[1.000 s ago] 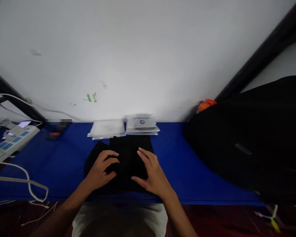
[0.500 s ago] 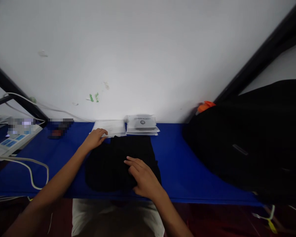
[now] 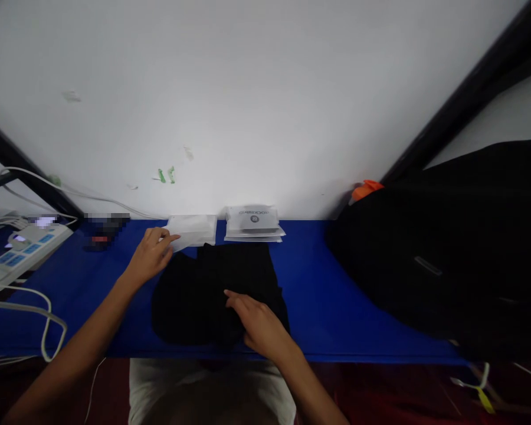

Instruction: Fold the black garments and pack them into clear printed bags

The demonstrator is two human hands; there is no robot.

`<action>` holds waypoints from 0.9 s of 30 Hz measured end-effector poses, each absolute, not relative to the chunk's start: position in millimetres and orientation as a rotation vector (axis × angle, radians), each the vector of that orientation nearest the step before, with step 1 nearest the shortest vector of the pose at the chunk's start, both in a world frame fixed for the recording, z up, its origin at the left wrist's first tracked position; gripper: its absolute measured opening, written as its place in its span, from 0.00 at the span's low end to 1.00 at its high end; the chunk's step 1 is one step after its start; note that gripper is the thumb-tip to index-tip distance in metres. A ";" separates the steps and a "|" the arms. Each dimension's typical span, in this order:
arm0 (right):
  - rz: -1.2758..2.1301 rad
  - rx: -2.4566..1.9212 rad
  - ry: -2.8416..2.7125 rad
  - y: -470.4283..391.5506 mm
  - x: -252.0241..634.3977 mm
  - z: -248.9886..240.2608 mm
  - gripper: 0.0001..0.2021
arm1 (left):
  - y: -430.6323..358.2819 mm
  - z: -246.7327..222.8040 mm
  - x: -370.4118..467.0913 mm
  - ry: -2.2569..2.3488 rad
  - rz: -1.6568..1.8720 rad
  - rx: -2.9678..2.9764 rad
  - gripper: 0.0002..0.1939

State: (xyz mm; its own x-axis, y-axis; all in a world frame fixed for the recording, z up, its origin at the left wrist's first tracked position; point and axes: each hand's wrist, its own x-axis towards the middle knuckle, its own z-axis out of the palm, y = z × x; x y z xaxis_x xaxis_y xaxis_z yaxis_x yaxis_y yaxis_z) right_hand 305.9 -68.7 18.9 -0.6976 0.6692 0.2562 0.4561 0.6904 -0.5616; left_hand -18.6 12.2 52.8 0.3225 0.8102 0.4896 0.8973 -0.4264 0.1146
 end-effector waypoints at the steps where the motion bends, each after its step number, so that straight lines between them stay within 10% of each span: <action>1: 0.609 -0.799 -2.433 -67.4 304.1 21.8 0.34 | 3.0 55.5 -12.8 -1.543 -0.750 -2.401 0.20; 12: 0.212 -0.539 -2.468 -57.0 282.9 37.5 0.29 | -88.0 62.0 53.4 -1.181 -0.813 -2.884 0.49; 21: 0.183 -0.969 -2.463 -56.9 274.3 20.8 0.48 | -77.5 55.9 67.4 -1.442 -0.621 -2.919 0.46; 27: -0.011 -1.057 -2.442 -50.1 266.3 11.1 0.32 | -84.0 50.7 79.3 -1.451 -0.504 -2.963 0.49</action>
State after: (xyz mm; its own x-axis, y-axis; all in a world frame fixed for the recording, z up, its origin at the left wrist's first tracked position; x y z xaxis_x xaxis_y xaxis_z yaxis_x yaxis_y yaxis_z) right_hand 266.3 -50.1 11.1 -0.5890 0.6857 0.4277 0.6894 0.7024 -0.1768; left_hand 79.3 -84.0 50.7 0.5802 0.7941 0.1811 0.7354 -0.6063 0.3026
